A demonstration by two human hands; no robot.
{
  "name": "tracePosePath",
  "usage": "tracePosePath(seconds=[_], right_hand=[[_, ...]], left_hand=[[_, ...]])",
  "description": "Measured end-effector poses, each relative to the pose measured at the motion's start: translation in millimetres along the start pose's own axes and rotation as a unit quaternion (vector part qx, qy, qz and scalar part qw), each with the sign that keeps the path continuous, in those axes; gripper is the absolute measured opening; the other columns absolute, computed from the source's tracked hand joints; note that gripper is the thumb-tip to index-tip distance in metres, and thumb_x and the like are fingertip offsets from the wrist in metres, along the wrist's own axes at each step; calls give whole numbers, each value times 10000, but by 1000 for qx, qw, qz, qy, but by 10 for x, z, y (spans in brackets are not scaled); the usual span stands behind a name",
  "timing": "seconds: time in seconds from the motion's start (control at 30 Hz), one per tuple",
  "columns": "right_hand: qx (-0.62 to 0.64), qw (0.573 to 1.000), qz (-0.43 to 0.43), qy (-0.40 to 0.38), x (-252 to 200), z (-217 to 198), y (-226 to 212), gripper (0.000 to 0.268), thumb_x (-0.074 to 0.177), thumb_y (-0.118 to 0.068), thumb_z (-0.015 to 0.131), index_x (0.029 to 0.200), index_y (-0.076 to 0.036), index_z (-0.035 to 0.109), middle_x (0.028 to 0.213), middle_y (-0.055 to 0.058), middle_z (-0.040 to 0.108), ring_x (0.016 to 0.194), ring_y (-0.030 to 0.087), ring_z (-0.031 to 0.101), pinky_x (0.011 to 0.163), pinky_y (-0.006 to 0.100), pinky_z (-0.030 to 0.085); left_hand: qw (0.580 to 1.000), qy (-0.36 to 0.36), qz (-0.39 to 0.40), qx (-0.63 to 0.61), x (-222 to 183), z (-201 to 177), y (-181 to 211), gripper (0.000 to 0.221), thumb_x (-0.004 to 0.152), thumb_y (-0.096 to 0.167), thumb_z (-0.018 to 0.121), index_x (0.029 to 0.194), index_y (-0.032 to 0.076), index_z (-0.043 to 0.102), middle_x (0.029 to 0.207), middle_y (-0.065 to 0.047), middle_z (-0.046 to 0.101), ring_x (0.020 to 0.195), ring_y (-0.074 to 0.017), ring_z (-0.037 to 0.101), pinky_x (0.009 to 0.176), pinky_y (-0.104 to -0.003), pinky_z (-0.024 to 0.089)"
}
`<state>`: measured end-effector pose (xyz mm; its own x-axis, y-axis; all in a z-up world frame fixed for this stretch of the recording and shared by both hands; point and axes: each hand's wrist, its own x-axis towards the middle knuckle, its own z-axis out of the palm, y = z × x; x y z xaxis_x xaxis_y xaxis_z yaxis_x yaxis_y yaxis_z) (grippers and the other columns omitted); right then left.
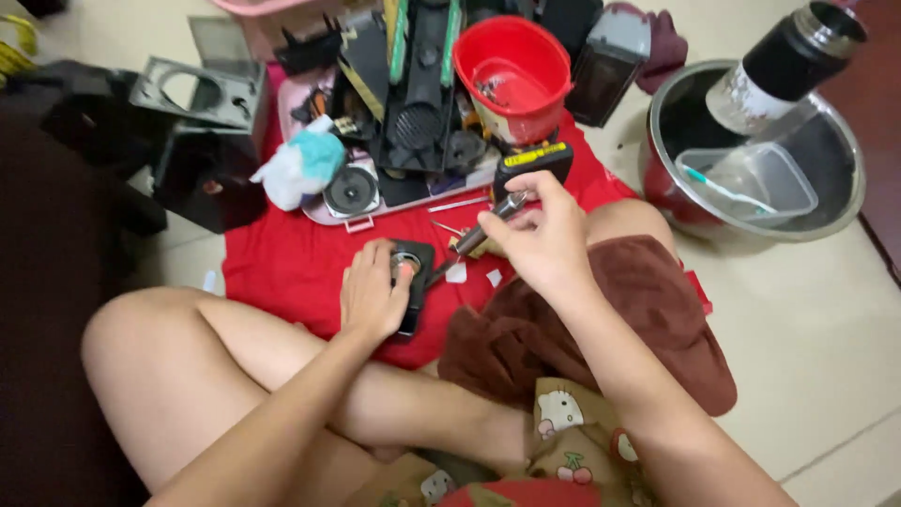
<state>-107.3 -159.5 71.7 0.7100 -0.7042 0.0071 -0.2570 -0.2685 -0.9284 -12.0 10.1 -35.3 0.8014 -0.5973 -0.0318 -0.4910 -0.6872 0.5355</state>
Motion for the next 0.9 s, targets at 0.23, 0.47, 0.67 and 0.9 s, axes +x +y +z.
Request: tracePosePath(seconds=[0.23,0.47,0.67,0.9], right_hand=[[219,959,179,22,79,55,415,162,688,-171,745,724,-55,637,699,26,478,620,134,554,537,221,472],[483,846,223,34,229,245,533,480,810,-172,580,444,-122,273,420,4,247,441,155,398,564,287,369],[426,892,143,53,237,493,216,539,854,-171,563,420,-120,247,345,10,165,282,138,219,356,276,278],[442,863,187,161,387,584,375,544,829,-188,566,432,-140,196,362,2,102,263,140,158,306,293,194]], left_hand=[[994,-51,-39,88,216,361,-74,490,913,329,253,1333,93,340,1401,-72,321,1292,-219,292,982,-408,316],[980,-119,-85,138,192,209,62,525,911,260,218,1395,60,192,1483,-98,136,1353,-236,154,1049,-452,215],[975,-135,-93,152,189,179,114,533,906,250,226,1401,63,159,1484,-78,107,1351,-238,135,1029,-471,248],[973,-153,-101,143,199,128,158,532,907,246,214,1402,66,144,1483,-77,97,1352,-234,119,1016,-471,265]])
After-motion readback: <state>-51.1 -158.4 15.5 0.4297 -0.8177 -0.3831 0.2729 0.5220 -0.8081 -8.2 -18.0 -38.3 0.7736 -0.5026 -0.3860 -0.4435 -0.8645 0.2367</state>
